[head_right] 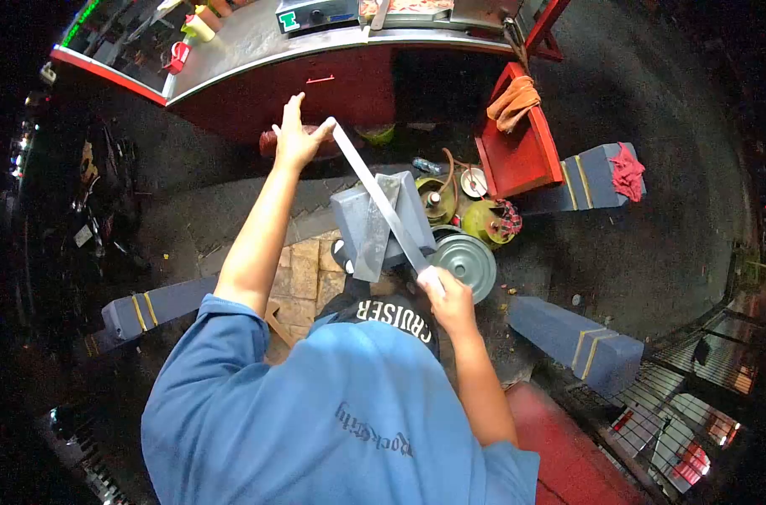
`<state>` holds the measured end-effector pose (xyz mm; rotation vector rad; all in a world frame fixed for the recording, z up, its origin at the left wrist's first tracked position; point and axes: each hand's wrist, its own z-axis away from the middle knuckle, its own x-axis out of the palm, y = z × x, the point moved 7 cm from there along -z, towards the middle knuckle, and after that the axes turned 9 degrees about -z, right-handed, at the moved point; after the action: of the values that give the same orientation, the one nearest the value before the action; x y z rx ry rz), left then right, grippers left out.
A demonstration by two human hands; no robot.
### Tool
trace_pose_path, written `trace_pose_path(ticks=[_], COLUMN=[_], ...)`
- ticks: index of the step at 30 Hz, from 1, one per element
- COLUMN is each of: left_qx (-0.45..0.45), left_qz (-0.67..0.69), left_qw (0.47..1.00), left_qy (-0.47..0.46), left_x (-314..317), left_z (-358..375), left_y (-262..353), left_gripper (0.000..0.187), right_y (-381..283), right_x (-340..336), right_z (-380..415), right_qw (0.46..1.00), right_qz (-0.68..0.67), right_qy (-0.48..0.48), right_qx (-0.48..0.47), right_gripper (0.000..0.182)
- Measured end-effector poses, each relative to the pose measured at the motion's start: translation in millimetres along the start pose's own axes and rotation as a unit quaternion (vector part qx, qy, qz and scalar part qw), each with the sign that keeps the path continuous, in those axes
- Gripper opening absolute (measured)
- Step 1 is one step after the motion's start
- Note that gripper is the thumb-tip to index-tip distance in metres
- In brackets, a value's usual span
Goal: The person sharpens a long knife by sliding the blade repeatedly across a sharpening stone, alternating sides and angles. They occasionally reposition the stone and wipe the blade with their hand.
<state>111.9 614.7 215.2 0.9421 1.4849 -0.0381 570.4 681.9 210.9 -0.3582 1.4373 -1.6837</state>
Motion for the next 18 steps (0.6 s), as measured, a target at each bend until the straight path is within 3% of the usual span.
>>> trace_pose_path(ticks=[4,7,9,11,13,15,18], left_qx=[0.050,0.053,0.053,0.058,0.042,0.021,0.030], left_qz=[0.100,0.141,0.142,0.127,0.079,0.038,0.019], left_qw=[0.990,0.974,0.976,0.984,0.995,0.999,0.999], left_qy=[-0.090,-0.169,-0.159,-0.112,-0.038,0.011,0.003], left_x=[21,-6,-9,10,16,1,-2], left_z=[112,200,193,138,64,9,11], left_y=[2,36,37,17,2,2,4], left_gripper=[0.096,0.086,0.081,0.082,0.088,0.091,0.096], right_y=[51,71,73,47,33,3,4], right_x=[-51,-95,-96,-67,-33,-3,-6], right_z=[76,133,130,84,29,-8,5], right_qw=[0.993,0.986,0.986,0.985,0.996,1.000,1.000], right_qz=[-0.026,0.067,0.063,0.038,0.073,0.014,0.003], right_qy=[-0.071,-0.102,-0.094,-0.097,-0.031,-0.010,-0.011], right_qx=[0.095,0.114,0.120,0.141,-0.041,-0.023,0.006], right_gripper=[0.030,0.025,0.028,0.028,0.028,0.026,0.029])
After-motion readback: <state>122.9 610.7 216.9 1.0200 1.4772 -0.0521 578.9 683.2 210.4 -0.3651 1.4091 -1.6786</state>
